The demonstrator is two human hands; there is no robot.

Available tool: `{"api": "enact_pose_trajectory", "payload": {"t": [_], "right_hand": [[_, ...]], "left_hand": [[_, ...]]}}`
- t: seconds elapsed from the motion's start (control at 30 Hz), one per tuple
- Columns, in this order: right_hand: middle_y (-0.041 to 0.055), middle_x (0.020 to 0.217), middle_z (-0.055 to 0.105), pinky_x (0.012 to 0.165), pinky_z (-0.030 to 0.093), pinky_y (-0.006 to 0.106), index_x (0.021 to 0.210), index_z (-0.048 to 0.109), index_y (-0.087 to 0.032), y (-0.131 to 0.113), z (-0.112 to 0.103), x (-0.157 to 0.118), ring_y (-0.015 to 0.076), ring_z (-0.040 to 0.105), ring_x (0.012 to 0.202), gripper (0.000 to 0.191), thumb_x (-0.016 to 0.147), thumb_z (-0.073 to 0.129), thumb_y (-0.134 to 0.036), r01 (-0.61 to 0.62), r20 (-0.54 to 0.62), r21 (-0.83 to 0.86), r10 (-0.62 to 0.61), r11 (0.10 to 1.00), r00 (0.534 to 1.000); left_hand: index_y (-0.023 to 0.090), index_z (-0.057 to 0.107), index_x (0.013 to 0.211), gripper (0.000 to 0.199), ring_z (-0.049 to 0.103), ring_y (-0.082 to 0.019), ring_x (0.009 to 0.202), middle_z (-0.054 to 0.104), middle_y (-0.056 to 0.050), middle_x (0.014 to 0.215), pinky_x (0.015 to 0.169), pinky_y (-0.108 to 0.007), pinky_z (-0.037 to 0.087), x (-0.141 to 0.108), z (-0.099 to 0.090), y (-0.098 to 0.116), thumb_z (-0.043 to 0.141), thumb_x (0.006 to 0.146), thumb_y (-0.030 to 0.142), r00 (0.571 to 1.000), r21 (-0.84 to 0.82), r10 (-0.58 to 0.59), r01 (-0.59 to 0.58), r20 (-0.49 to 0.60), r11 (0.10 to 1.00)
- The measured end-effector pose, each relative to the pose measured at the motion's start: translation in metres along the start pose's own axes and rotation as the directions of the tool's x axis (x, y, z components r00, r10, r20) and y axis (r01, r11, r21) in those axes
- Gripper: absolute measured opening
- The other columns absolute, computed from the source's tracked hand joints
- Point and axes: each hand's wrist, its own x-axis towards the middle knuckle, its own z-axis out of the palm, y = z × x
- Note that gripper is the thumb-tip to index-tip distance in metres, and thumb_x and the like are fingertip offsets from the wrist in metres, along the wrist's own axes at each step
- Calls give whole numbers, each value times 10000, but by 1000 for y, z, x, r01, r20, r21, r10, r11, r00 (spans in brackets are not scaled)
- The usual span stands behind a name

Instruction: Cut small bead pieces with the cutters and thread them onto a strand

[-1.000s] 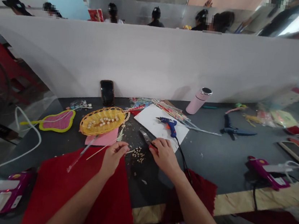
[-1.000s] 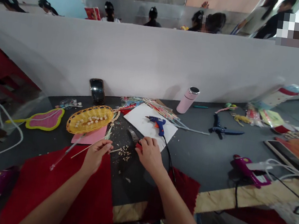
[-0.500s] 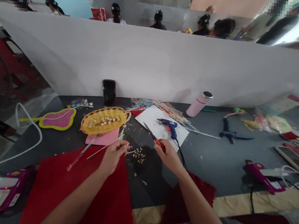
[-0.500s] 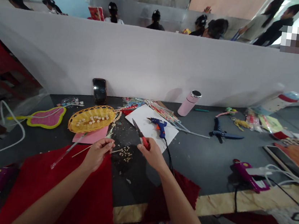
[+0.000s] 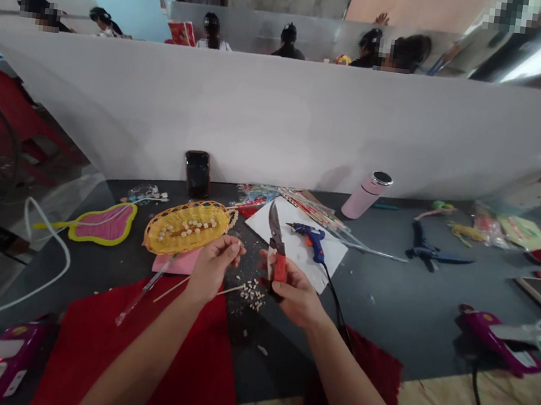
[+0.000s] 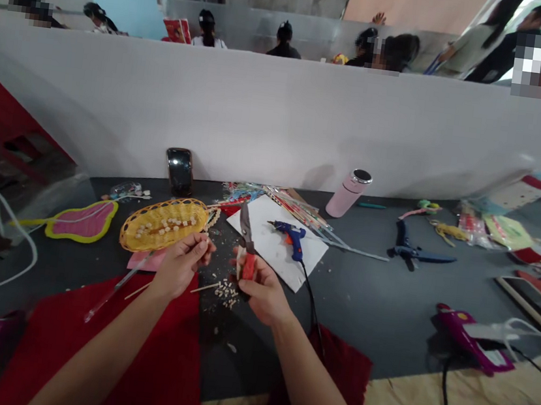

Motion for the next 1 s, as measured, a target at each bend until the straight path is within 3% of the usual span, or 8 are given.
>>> {"api": "enact_pose_trajectory", "payload": {"t": [0.2,0.3,0.47,0.53,0.63,0.73,0.83,1.0], "right_hand": [[46,1056,602,719,473,325,807,499,-240,25,-20,3,212,575,895,260,679,715,-307,18,-235,-182,-61,983,970],[34,973,609,609,443,285,694,416,-231,25,-25,1,178,566,748,236,672,651,-238,42,-211,-149,-73,988,975],[-7,723,590,492,378,265,689,406,-235,21,-21,-2,131,467,509,190,627,580,-194,1,-163,-36,-6,999,987],[6,783,618,512,400,276,693,406,-240,19,-18,-1,158,523,580,181,629,571,-203,16,-166,10,-14,1000,986],[29,962,645,625,462,327,701,401,-251,16,-16,3,228,590,875,156,658,550,-232,98,-192,108,-76,989,979],[25,1097,628,730,480,372,715,420,-253,11,-17,4,248,539,1082,142,679,557,-239,145,-216,207,-100,968,971],[11,1186,597,817,477,404,733,449,-249,7,-18,3,254,493,1167,161,678,600,-249,179,-256,267,-109,947,960],[-29,1196,590,902,457,400,762,508,-253,7,-20,2,227,483,1188,158,681,638,-215,241,-292,382,-131,892,947]], "left_hand": [[153,576,833,217,511,-88,619,624,-37,830,592,-217,428,-1,2,-9,615,778,359,996,61,-66,62,62,996],[154,590,846,225,526,-106,658,629,-45,846,612,-229,433,-2,3,-17,597,789,371,989,106,-106,96,99,990],[158,595,852,225,550,-145,779,626,-61,933,697,-256,435,-9,10,-31,568,807,377,951,180,-174,130,255,975],[162,585,831,212,534,-133,729,618,-37,859,677,-245,416,-14,14,-34,552,817,372,920,218,-206,137,333,966],[163,581,797,190,501,-123,677,578,-11,750,639,-232,385,-22,19,-36,540,824,347,891,306,-211,86,402,948],[158,587,770,187,520,-138,740,595,-35,836,665,-236,389,-30,23,-38,530,826,326,877,379,-193,13,441,925],[157,592,777,207,540,-152,797,611,-51,915,694,-238,398,-35,25,-41,503,838,333,870,418,-179,-33,459,908],[160,606,777,170,552,-156,782,633,-39,844,700,-244,407,-39,30,-34,513,820,296,871,524,-193,-84,452,848]]}}
